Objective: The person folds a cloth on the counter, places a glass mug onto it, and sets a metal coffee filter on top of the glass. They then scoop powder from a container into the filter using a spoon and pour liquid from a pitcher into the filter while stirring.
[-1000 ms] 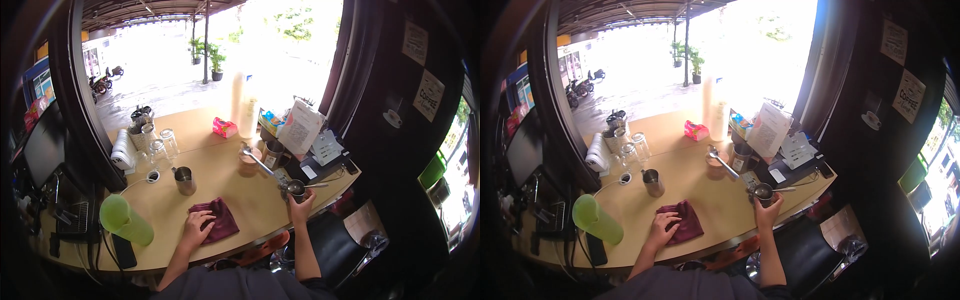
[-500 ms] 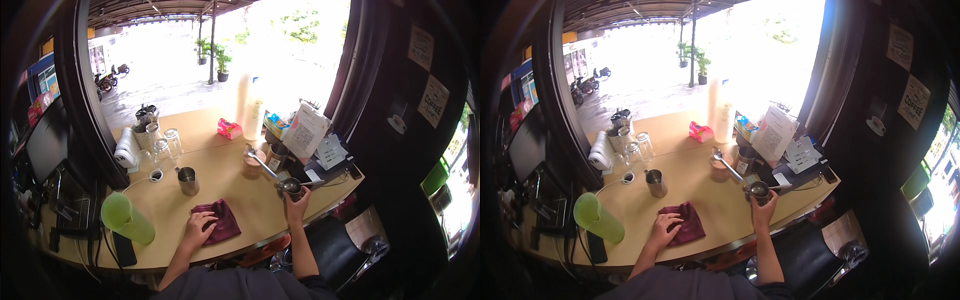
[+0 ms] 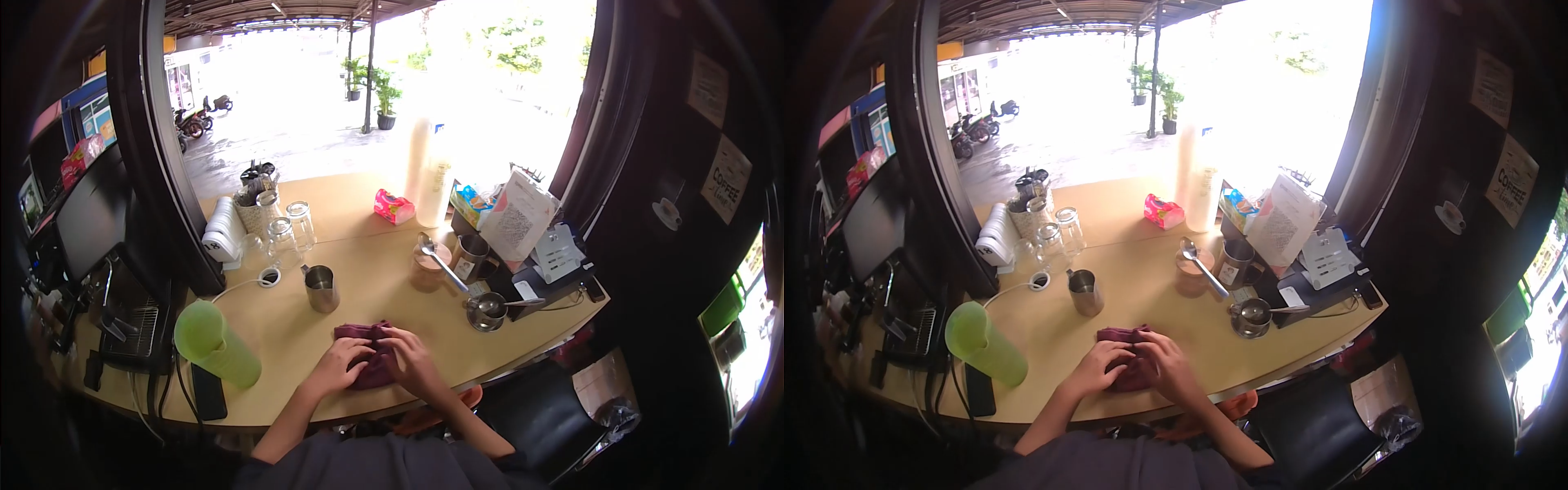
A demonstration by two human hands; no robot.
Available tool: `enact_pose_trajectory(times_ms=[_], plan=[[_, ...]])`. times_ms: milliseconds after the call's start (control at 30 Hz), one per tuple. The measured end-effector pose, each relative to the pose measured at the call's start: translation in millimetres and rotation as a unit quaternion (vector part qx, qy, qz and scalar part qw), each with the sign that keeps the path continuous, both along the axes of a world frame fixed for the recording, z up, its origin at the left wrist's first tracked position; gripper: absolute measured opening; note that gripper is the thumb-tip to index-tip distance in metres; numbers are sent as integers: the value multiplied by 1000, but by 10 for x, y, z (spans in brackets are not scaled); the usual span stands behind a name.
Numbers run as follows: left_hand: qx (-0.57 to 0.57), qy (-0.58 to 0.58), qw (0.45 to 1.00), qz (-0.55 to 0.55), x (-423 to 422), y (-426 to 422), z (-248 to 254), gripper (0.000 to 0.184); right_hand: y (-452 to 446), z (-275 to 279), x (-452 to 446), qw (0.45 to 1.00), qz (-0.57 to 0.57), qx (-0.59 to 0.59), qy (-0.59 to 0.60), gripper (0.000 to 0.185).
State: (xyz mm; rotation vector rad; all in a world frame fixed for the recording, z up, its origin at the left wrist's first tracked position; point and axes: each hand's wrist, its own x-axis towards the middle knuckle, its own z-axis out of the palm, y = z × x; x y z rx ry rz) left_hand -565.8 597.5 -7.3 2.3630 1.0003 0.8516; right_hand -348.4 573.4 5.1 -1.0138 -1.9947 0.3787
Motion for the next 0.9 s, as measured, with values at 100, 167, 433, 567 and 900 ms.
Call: enact_pose_trajectory(times_ms=[100, 167, 433, 567, 900], plan=[[-6, 37, 999, 20, -3, 60, -21, 29, 92, -62, -243, 993, 9, 5, -115, 54], [29, 73, 995, 64, 18, 84, -109, 32, 133, -247, -311, 989, -7, -12, -149, 60], [84, 71, 978, 176, 104, -187, -213, 34, 170, -333, -382, 972, -38, -27, -232, 70], [76, 72, 974, 201, 79, -178, -280, 35, 239, -286, -382, 964, -7, -34, -264, 70], [55, -70, 980, 180, -421, 77, 26, 21, 684, 421, -334, 994, 49, -69, -73, 24]])
